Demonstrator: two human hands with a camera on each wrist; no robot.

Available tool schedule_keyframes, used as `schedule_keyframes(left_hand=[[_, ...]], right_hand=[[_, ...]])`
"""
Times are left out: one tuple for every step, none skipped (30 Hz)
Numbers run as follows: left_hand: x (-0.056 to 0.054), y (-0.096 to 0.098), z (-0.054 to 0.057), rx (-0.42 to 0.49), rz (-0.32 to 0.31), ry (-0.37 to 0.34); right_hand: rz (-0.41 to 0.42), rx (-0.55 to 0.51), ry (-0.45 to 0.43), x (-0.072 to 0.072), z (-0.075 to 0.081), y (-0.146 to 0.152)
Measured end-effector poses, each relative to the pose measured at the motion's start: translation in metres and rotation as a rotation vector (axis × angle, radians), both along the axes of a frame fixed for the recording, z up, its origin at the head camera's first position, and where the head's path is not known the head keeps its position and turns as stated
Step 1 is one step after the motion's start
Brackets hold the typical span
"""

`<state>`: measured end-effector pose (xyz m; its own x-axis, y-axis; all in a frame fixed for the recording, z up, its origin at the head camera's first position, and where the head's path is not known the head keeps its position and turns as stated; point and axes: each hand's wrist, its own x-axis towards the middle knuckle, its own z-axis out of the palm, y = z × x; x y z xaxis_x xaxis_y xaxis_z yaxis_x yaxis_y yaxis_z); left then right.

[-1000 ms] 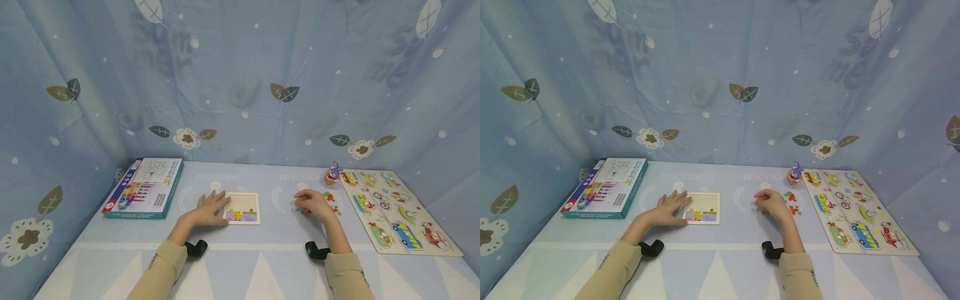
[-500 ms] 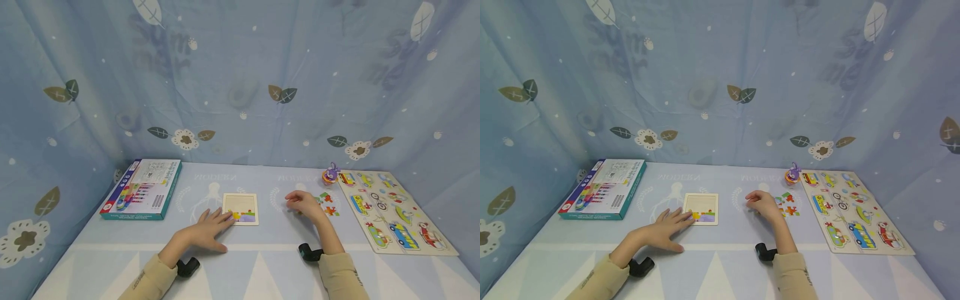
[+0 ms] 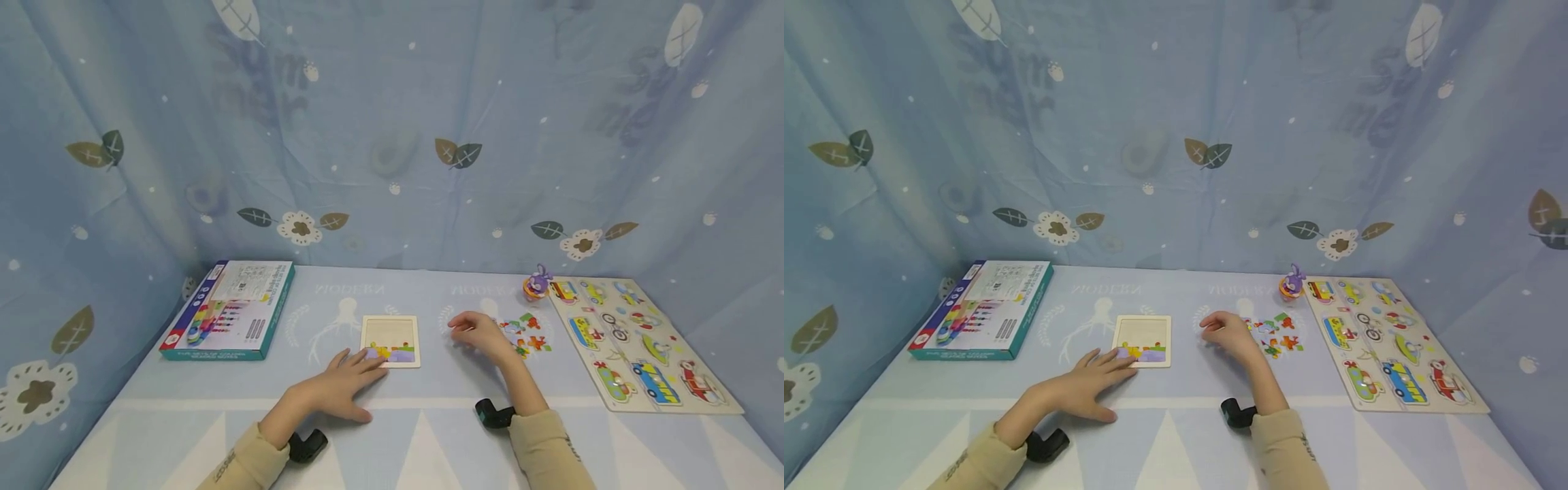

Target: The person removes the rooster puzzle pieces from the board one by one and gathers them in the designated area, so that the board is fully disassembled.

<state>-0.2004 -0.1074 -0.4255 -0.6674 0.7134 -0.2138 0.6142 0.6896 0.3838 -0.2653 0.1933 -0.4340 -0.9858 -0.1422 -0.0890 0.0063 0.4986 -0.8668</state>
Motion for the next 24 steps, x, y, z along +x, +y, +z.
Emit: schedule_keyframes(left_hand=[[0.0,0.0,0.0,0.004,-0.002,-0.007],[0.001,0.0,0.0,0.006,-0.003,-0.013],[0.002,0.0,0.0,0.007,-0.004,-0.015],[0.002,0.0,0.0,0.014,-0.005,-0.02],[0.002,0.0,0.0,0.016,-0.005,-0.021],[0.002,0.0,0.0,0.018,-0.005,-0.021],[0.002,0.0,0.0,0.018,-0.004,-0.022],[0.002,-0.001,0.0,0.015,-0.002,-0.021],[0.001,0.0,0.0,0.013,0.0,-0.02],[0.001,-0.001,-0.001,0.011,0.002,-0.021],[0.001,-0.001,-0.001,0.006,0.005,-0.019],[0.0,-0.001,-0.002,0.004,0.004,-0.017],[0.0,-0.001,-0.003,-0.001,0.007,-0.016],[-0.001,-0.001,-0.003,-0.002,0.007,-0.014],[-0.001,-0.001,-0.004,-0.004,0.006,-0.011],[-0.001,-0.001,-0.005,-0.004,0.007,-0.01],[-0.001,-0.001,-0.005,-0.006,0.007,-0.01],[-0.001,-0.001,-0.005,-0.006,0.008,-0.009],[-0.001,-0.001,-0.005,-0.007,0.012,-0.01],[-0.001,-0.001,-0.005,-0.007,0.014,-0.011],[-0.001,-0.001,-0.005,-0.006,0.016,-0.012],[0.0,-0.001,-0.004,-0.005,0.017,-0.014],[0.0,-0.001,-0.004,-0.003,0.018,-0.015],[0.0,-0.001,-0.003,-0.002,0.018,-0.017]], right_hand=[[0.002,0.0,-0.003,0.0,0.0,-0.002],[0.004,0.001,-0.005,0.0,0.0,-0.004],[0.007,0.005,-0.004,0.0,0.0,-0.007],[0.011,0.011,-0.003,0.001,0.001,-0.009],[0.017,0.013,-0.002,0.001,0.001,-0.012],[0.022,0.013,0.0,0.0,0.002,-0.015],[0.028,0.019,0.004,0.0,0.002,-0.018],[0.036,0.025,0.006,0.0,0.002,-0.02],[0.042,0.03,0.009,0.0,0.002,-0.022],[0.041,0.031,0.005,-0.001,0.002,-0.025],[0.042,0.029,0.003,-0.001,0.002,-0.027],[0.041,0.03,0.001,-0.002,0.001,-0.029],[0.04,0.032,-0.003,-0.003,0.001,-0.031],[0.039,0.032,-0.006,-0.003,0.0,-0.032],[0.036,0.033,-0.01,-0.003,0.0,-0.034],[0.035,0.032,-0.014,-0.003,-0.001,-0.036],[0.034,0.034,-0.013,-0.003,-0.001,-0.037],[0.036,0.039,-0.013,-0.003,-0.001,-0.039],[0.039,0.043,-0.013,-0.003,-0.001,-0.041],[0.046,0.047,-0.014,-0.003,-0.001,-0.043],[0.051,0.049,-0.016,-0.003,-0.001,-0.045],[0.058,0.05,-0.018,-0.003,-0.001,-0.047],[0.067,0.053,-0.018,-0.002,-0.001,-0.049],[0.079,0.054,-0.019,-0.002,-0.001,-0.05]])
